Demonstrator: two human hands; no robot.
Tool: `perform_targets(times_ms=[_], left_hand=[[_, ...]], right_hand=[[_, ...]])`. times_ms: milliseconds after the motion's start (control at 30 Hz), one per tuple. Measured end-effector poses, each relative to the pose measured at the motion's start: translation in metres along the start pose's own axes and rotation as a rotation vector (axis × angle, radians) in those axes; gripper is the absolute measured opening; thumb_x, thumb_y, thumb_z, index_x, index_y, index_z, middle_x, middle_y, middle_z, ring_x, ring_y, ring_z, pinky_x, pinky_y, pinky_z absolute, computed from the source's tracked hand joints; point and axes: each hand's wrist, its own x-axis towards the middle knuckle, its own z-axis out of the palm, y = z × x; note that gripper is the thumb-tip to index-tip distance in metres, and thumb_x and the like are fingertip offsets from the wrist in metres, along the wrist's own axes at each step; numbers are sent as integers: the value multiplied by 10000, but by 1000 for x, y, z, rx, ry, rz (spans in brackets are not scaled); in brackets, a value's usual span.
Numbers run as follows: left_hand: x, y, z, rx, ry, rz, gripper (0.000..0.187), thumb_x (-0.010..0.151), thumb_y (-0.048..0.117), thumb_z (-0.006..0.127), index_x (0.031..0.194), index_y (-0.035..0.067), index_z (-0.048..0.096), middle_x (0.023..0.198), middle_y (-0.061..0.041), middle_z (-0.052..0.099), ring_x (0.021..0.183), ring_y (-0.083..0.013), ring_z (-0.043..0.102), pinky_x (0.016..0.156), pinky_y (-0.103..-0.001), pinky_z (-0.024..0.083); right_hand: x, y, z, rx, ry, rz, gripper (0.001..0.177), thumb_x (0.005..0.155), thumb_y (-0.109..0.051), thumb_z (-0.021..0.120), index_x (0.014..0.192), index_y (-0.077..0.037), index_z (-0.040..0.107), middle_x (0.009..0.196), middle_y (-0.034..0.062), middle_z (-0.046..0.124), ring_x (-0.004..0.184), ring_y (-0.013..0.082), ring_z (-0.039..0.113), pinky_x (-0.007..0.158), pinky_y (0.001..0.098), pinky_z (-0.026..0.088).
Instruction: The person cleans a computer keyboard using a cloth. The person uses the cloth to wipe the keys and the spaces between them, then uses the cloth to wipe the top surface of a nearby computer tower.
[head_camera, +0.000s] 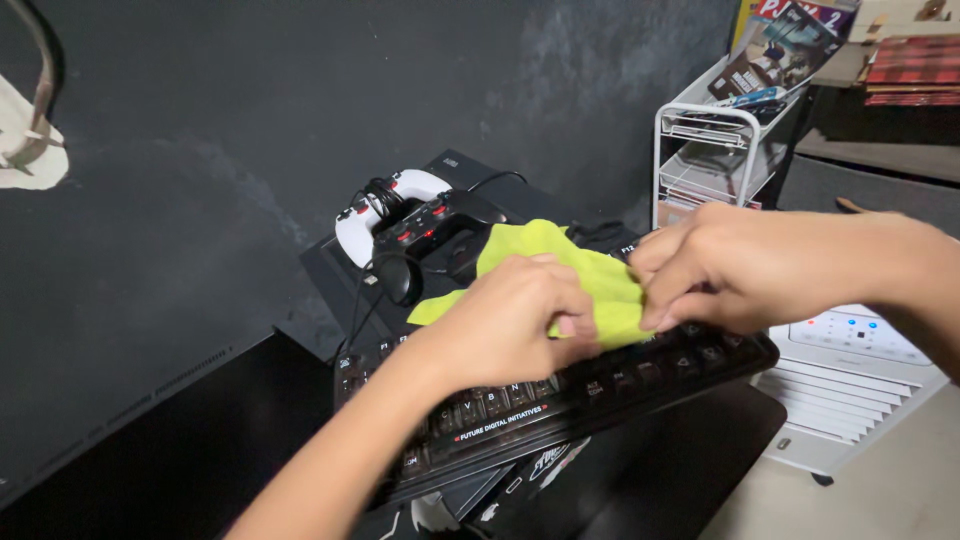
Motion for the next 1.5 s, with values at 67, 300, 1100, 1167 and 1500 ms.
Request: perform_targets(times_ms=[67, 300, 1100, 1167, 1500], left_hand=[[5, 2, 2, 26, -22, -20, 163, 733, 129, 778, 674, 71, 637, 726, -73, 649, 786, -297, 647, 716, -415, 487], [19, -2, 13, 15, 0, 26, 221, 792, 189, 801, 712, 46, 651, 756, -83, 662, 814, -300, 656, 750, -418, 503], [-27, -25, -55, -290, 510, -280, 164, 970, 190, 710, 1017, 40, 664, 873, 0, 698, 787, -82, 621, 711, -247, 529], [-32, -20, -55, -245, 566, -300, 184, 963, 207, 714, 1037, 45, 667, 900, 2, 706, 830, -86, 643, 715, -253, 528], [-125, 37, -65, 182, 670, -330, 230, 873, 179, 798, 1036, 45, 706, 1036, -70, 673, 993, -221, 650, 887, -340, 516]], right_hand=[[-1, 3, 2, -24, 19, -38, 144, 856, -168, 724, 962, -117, 808, 838, 21, 684, 787, 207, 685, 705, 340, 528], [-14, 10, -5, -61, 0, 129, 116, 826, -201, 773, 897, -121, 819, 751, 14, 681, 718, 183, 684, 648, 342, 513], [75, -54, -25, 54, 504, -238, 377, 902, -180, 711, 1223, -30, 583, 1072, 10, 687, 1003, 69, 625, 851, 259, 506], [90, -51, -32, 144, 548, -256, 275, 956, -158, 694, 1184, -27, 614, 1052, 12, 681, 995, 72, 626, 859, 266, 516], [126, -61, -79, 343, 816, -219, 182, 1064, -199, 623, 1105, -26, 583, 989, 44, 683, 901, 124, 650, 815, 303, 540]])
